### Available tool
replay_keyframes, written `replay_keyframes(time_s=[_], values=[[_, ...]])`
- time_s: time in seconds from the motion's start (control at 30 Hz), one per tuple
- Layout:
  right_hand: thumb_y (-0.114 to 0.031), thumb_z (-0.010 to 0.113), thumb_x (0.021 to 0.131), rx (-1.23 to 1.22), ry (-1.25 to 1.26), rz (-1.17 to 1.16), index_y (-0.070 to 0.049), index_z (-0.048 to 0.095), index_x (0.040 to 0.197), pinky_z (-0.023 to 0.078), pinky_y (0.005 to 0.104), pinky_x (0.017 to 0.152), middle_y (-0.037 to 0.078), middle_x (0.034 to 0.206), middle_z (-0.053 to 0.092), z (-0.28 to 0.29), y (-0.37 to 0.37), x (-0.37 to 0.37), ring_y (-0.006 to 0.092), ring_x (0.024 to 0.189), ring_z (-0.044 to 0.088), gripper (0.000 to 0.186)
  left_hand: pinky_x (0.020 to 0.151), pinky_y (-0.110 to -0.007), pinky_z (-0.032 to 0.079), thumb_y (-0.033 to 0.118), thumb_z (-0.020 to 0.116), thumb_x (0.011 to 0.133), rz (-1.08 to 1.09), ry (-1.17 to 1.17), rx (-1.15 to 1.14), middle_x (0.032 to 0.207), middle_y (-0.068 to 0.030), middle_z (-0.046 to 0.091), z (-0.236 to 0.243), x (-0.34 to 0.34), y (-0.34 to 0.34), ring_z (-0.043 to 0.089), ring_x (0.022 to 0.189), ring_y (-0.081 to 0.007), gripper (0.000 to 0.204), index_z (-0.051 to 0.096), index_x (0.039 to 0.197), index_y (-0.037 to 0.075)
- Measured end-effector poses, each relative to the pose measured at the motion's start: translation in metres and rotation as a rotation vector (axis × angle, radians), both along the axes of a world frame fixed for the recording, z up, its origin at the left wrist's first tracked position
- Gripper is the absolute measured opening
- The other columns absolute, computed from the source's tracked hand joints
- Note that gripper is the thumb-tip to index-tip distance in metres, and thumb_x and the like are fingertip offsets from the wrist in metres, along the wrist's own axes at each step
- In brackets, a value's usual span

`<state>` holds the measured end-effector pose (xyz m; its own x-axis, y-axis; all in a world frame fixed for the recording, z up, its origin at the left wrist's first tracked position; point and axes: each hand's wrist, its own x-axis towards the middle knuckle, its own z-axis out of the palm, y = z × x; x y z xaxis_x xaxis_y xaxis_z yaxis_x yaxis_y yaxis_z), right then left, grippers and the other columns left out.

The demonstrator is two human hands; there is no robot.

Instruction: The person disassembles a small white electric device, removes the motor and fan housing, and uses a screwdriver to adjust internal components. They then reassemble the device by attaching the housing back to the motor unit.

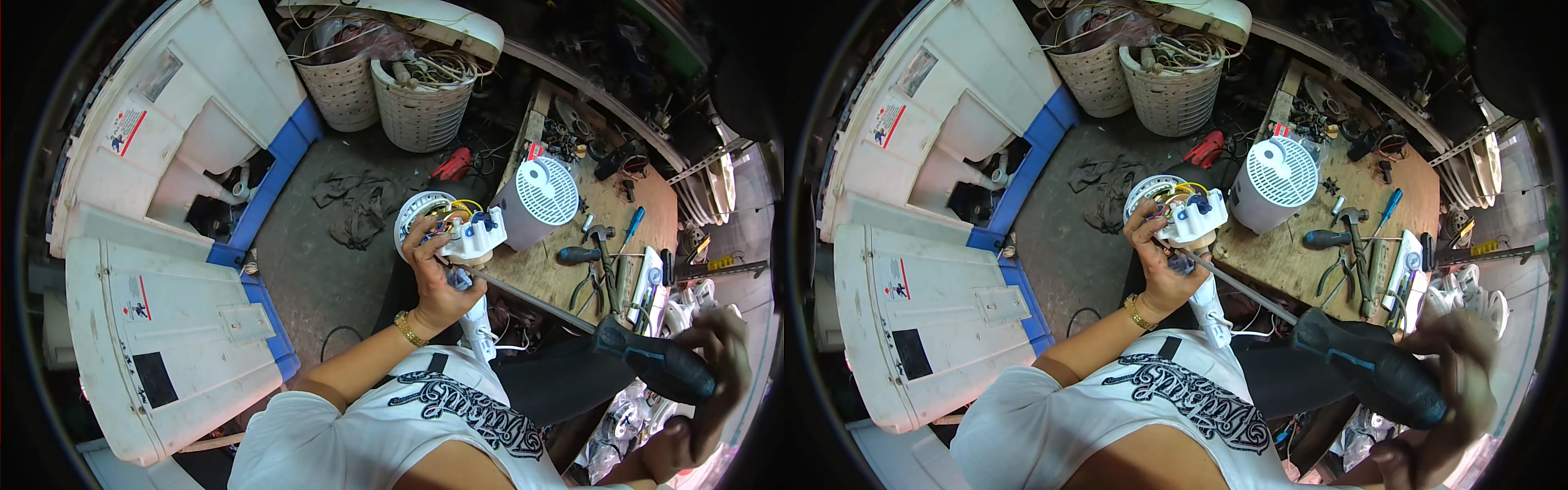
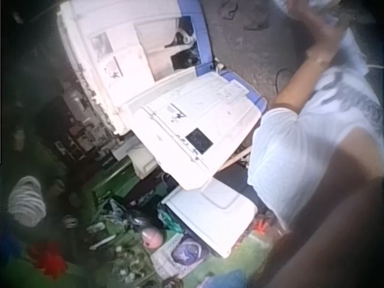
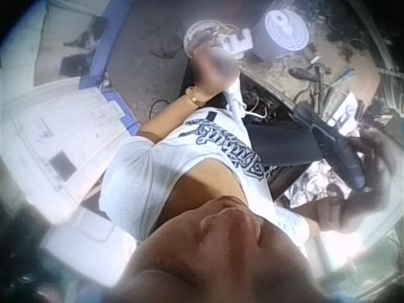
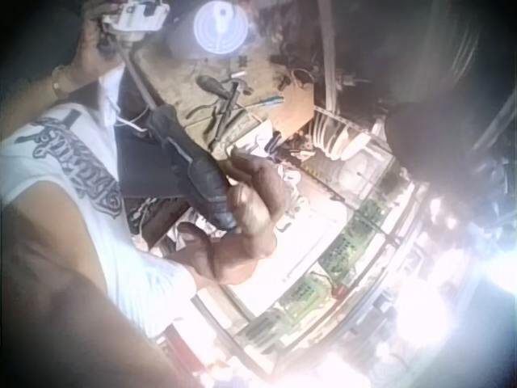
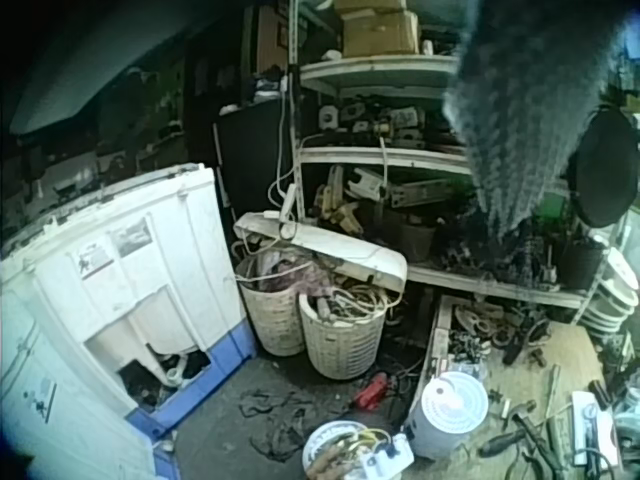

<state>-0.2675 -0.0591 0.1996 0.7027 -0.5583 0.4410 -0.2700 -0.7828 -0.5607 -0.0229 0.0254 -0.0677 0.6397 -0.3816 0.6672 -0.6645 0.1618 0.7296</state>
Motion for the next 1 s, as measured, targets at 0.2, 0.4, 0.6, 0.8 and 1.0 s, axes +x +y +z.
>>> replay_keyframes(time_s=[0.2,0.4,0.6,0.8,1.0], values=[[-0.044,0.049,0.097,-0.17,0.229,-0.19,0.003,0.052,0.131,0.047,0.0464,0.091,0.028,0.115,0.058,0.008,0.007,0.006,0.0365,0.104,0.057,0.058,0.114,-0.054,0.027,0.013,0.081,0.065,-0.016,0.01,-0.011,0.136,-0.0184,0.034,-0.005,-0.002,-0.001,0.031,0.135,-0.0421,0.075,0.039,0.127,0.008],[-0.035,0.053,0.093,-0.077,0.221,-0.036,-0.002,0.05,0.134,0.046,0.0456,0.093,0.026,0.125,0.055,0.008,0.005,-0.011,0.0343,0.105,0.057,0.053,0.114,-0.054,0.028,0.016,0.08,0.066,0.008,-0.024,0.027,0.136,-0.0188,0.034,0.001,0.0,0.003,0.031,0.135,-0.0416,0.075,0.039,0.128,0.008],[-0.027,0.068,0.087,-0.121,-0.018,0.121,-0.005,0.053,0.123,0.044,0.0387,0.071,0.021,0.11,0.054,-0.001,-0.006,0.009,0.0257,0.085,0.058,0.044,0.114,-0.051,0.029,0.011,0.078,0.063,-0.014,0.012,0.024,0.136,-0.0194,0.034,0.002,0.0,-0.002,0.03,0.136,-0.0403,0.077,0.038,0.128,0.007],[-0.011,0.084,0.069,-0.114,0.033,0.048,-0.011,0.055,0.121,0.051,0.0321,0.071,0.018,0.097,0.057,0.005,0.007,0.017,0.0271,0.08,0.059,0.06,0.112,-0.047,0.031,0.007,0.075,0.062,-0.018,0.009,0.03,0.137,-0.0191,0.031,0.003,0.006,0.002,0.033,0.132,-0.0368,0.076,0.037,0.128,0.006],[-0.024,0.081,0.074,-0.141,-0.045,0.07,-0.012,0.062,0.108,0.051,0.0341,0.063,0.017,0.094,0.058,0.004,0.004,0.021,0.0264,0.077,0.059,0.041,0.112,-0.047,0.032,0.013,0.079,0.067,-0.031,-0.036,0.102,0.139,-0.0189,0.028,0.0,0.002,0.004,0.031,0.133,-0.035,0.078,0.034,0.131,0.005]])
